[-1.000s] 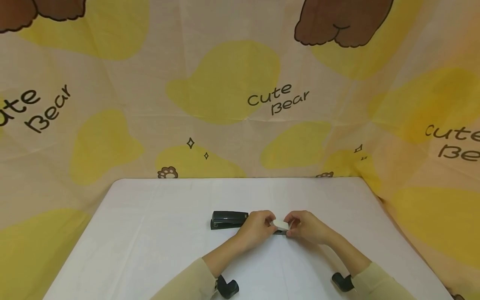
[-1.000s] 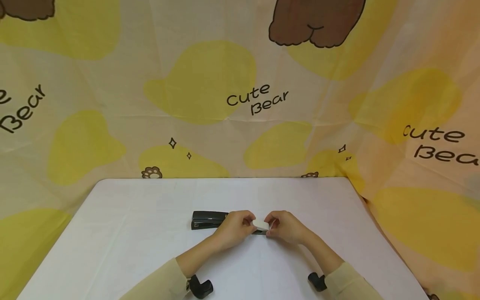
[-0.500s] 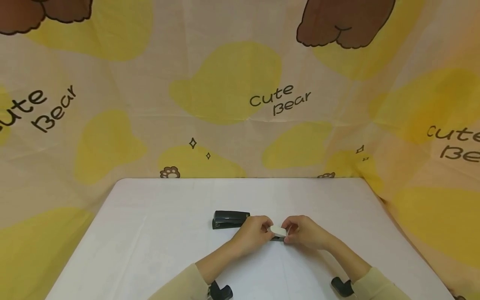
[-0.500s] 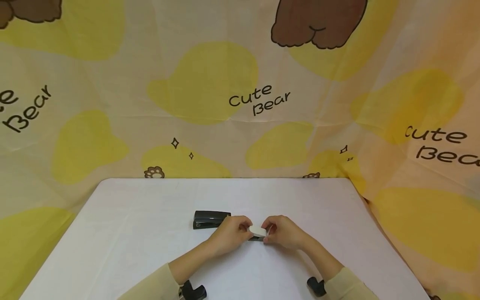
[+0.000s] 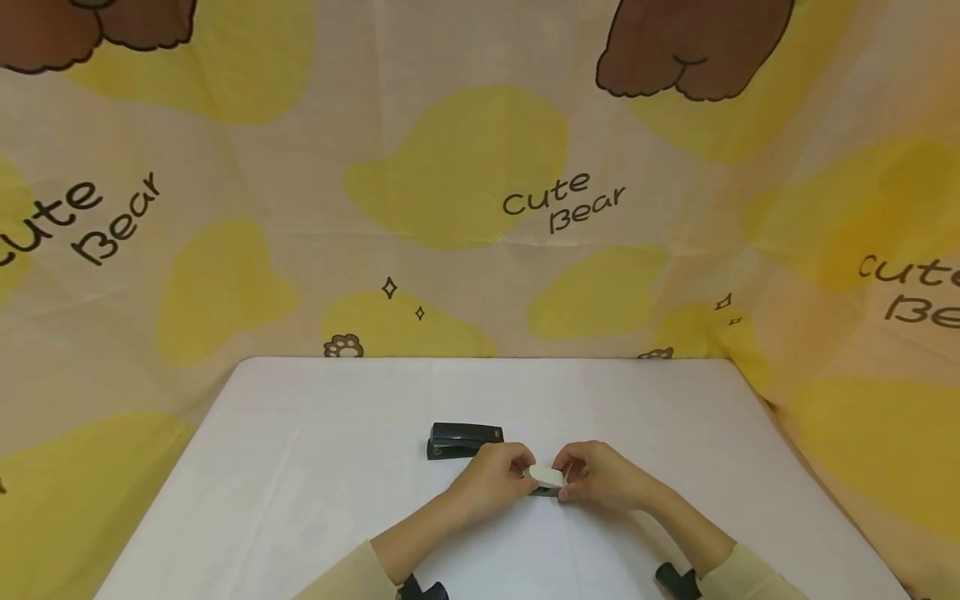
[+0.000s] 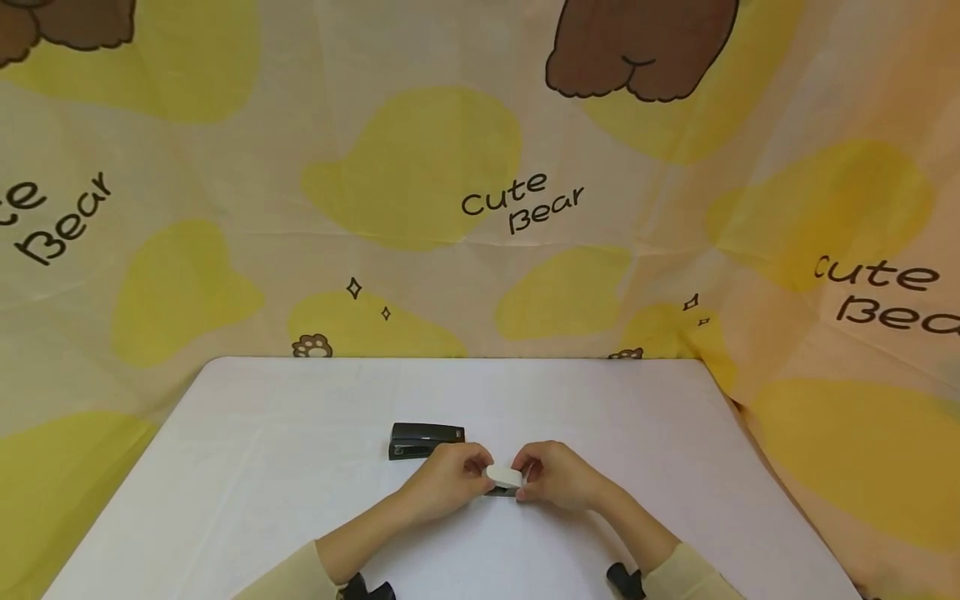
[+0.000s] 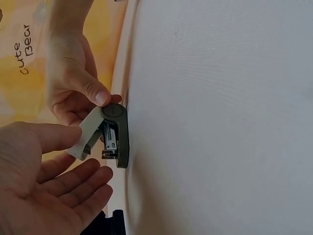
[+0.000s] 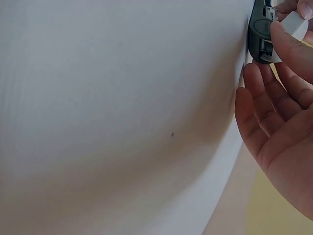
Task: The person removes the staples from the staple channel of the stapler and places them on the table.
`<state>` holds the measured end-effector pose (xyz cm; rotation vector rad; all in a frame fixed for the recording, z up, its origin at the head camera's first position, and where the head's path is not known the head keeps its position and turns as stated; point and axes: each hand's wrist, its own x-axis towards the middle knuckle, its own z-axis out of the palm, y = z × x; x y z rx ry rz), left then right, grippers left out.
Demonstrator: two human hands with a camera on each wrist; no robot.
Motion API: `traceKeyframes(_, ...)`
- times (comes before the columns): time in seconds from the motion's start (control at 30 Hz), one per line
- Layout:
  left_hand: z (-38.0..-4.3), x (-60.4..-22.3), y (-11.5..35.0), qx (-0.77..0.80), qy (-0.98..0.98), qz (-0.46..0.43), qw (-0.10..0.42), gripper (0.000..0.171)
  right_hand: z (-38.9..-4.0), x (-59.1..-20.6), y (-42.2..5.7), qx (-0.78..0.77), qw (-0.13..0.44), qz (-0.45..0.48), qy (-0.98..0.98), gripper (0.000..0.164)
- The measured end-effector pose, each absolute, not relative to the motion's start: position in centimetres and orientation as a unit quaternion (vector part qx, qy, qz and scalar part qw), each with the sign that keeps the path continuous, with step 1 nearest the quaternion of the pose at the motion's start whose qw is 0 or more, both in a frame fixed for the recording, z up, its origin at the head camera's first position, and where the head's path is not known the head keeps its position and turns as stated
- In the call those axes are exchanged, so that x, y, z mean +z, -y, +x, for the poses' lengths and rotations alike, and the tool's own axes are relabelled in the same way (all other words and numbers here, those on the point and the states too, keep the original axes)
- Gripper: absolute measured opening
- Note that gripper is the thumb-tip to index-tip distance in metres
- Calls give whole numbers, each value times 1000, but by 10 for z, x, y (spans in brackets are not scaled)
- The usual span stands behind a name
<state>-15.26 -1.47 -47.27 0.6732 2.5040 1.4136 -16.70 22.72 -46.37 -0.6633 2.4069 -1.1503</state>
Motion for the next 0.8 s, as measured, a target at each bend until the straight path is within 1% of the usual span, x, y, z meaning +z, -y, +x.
traceKeyframes(0.8, -135, -468, 52, 481, -834, 231, 140, 14, -154, -465, -196, -388, 216, -263, -857, 28)
